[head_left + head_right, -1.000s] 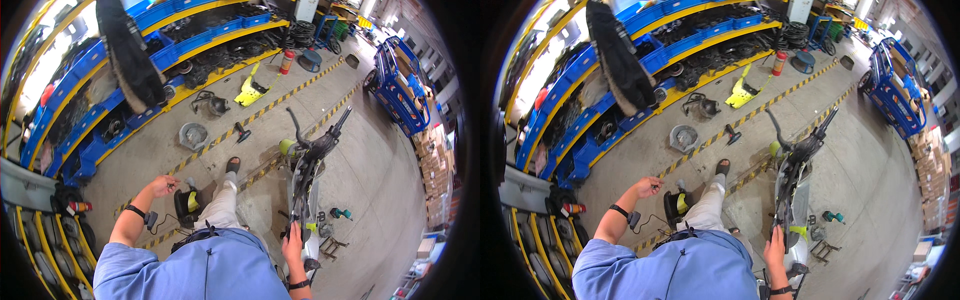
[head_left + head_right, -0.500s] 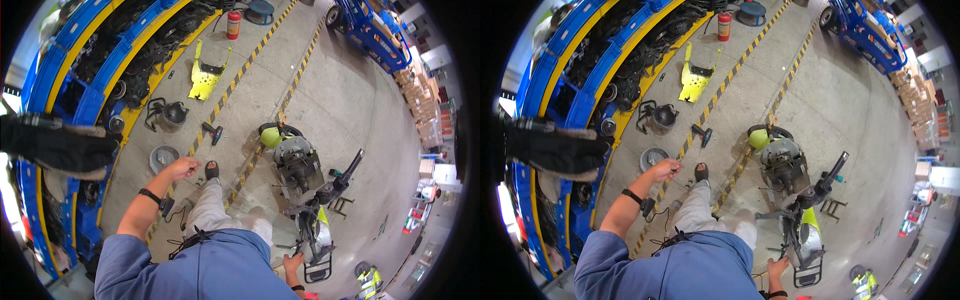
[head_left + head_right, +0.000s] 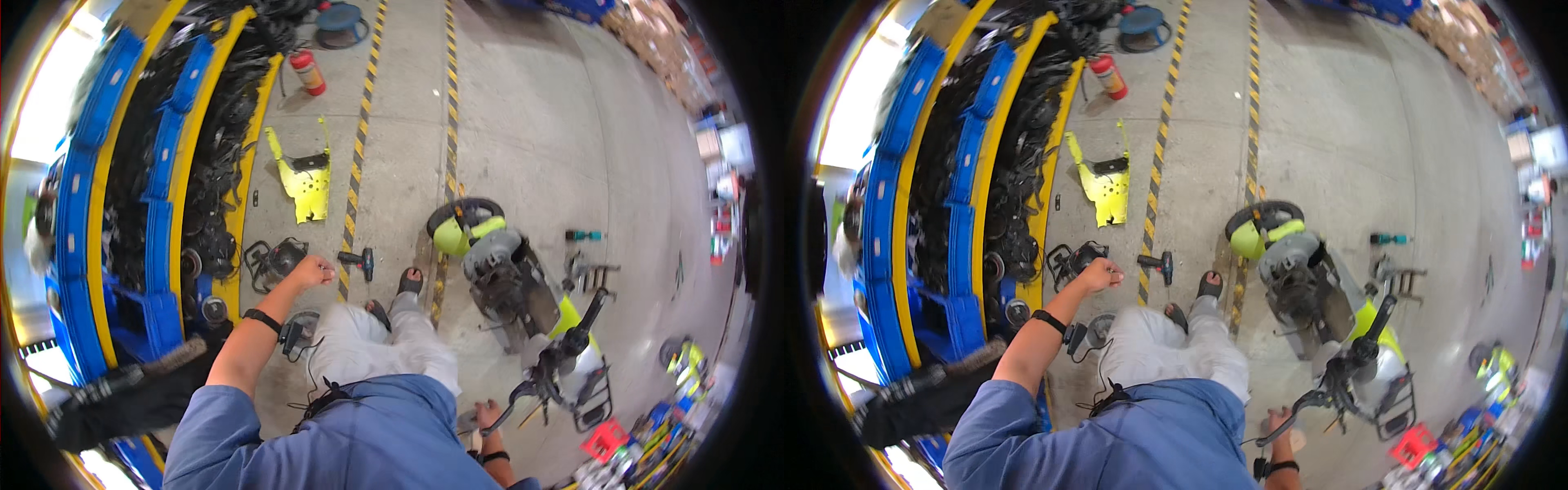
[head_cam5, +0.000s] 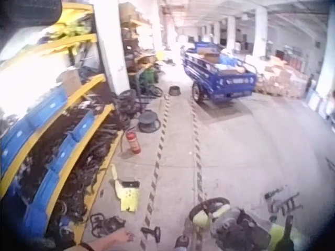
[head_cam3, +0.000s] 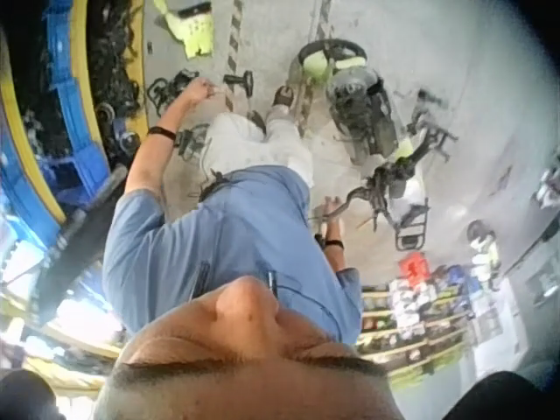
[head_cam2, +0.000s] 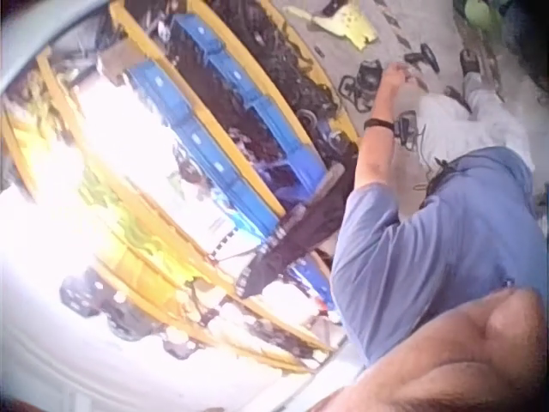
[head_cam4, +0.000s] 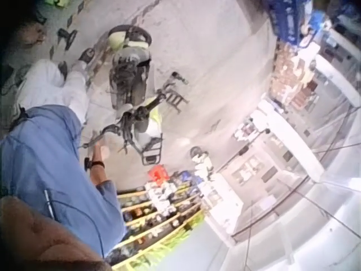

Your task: Disassembling and reassembling the front casing and handle assembly of an electric scooter using an electric drill.

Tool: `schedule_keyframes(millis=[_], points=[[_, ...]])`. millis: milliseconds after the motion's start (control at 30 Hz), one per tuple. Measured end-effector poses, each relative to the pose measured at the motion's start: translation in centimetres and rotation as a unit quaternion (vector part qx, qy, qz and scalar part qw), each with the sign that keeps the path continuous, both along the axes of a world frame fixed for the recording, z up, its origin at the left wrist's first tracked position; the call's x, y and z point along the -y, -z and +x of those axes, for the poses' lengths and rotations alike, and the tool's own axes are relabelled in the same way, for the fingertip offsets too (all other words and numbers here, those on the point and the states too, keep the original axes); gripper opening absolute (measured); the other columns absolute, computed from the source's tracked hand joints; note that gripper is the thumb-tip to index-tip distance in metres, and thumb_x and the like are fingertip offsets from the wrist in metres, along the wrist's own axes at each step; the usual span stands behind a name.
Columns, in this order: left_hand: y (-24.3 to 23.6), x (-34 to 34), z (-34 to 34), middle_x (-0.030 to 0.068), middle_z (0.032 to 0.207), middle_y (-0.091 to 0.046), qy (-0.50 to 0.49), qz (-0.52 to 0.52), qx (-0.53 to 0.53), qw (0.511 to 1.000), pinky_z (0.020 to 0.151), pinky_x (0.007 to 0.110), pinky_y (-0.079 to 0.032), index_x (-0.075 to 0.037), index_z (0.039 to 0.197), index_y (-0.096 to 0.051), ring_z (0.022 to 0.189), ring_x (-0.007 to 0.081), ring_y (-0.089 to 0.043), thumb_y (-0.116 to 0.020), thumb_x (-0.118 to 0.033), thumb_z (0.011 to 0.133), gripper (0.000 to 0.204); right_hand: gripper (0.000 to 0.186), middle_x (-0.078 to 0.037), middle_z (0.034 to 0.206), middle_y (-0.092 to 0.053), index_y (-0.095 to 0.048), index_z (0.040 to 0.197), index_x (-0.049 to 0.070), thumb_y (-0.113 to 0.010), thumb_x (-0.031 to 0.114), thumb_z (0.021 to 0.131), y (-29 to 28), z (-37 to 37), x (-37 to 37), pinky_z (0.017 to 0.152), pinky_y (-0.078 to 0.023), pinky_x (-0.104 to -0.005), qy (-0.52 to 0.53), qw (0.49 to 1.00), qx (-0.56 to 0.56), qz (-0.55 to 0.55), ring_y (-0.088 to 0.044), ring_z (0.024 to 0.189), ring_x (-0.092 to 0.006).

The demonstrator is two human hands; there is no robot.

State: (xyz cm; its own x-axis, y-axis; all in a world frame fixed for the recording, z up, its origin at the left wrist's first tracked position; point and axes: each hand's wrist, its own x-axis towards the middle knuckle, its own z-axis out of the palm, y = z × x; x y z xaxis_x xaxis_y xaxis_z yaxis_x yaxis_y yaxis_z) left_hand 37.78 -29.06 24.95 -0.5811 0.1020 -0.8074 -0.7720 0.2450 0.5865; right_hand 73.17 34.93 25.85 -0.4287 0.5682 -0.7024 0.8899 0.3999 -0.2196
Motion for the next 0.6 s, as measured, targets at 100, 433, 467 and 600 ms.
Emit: schedule_keyframes(millis=[100,433,467,600], points=[[1.3,3.2,-1.6,0.0137,0.077,-0.072,0.053,-0.143,-0.047,0.987,0.07,0.033,-0.056,0.004,0.089,-0.073,0.072,0.0186,-0.07,-0.074,-0.011,0.083,0.016,0.052,-0.015,0.103,-0.067,-0.055,0.132,-0.006,-0.067,0.014,0.086,-4.9,-6.8,9.3,0.057,-0.053,-0.033,0.146,0.979,0.008,-0.14,-0.068,0.075,-0.0218],[23.7,5.7,-10.8,0.0208,0.091,-0.072,0.231,-0.305,-0.154,0.911,0.085,0.045,-0.056,-0.007,0.087,-0.078,0.09,0.0386,-0.07,-0.068,-0.004,0.074,0.016,0.035,-0.011,0.106,-0.068,-0.061,0.123,0.003,-0.067,0.019,0.093,-0.4,-4.6,19.8,0.061,-0.055,-0.0322,0.243,0.96,-0.003,-0.14,-0.07,0.071,-0.0239],[26.3,5.6,-11.7,0.0215,0.091,-0.072,0.238,-0.326,-0.157,0.902,0.084,0.046,-0.056,-0.006,0.087,-0.077,0.09,0.0392,-0.07,-0.067,-0.003,0.076,0.015,0.03,-0.011,0.102,-0.068,-0.061,0.118,0.002,-0.065,0.019,0.094,1.4,-1.6,20.2,0.057,-0.054,-0.0318,0.237,0.963,0.035,-0.123,-0.069,0.066,-0.0239],[36.6,4.4,-13.5,0.0191,0.09,-0.073,0.197,-0.336,-0.188,0.901,0.084,0.046,-0.056,-0.006,0.086,-0.078,0.086,0.0384,-0.07,-0.068,-0.006,0.075,0.015,0.099,-0.019,0.154,-0.044,-0.011,0.16,0.007,-0.067,0.049,0.09,7.2,7.8,19.4,0.111,-0.039,-0.046,0.268,0.914,0.21,-0.22,-0.047,0.137,-0.0333]])
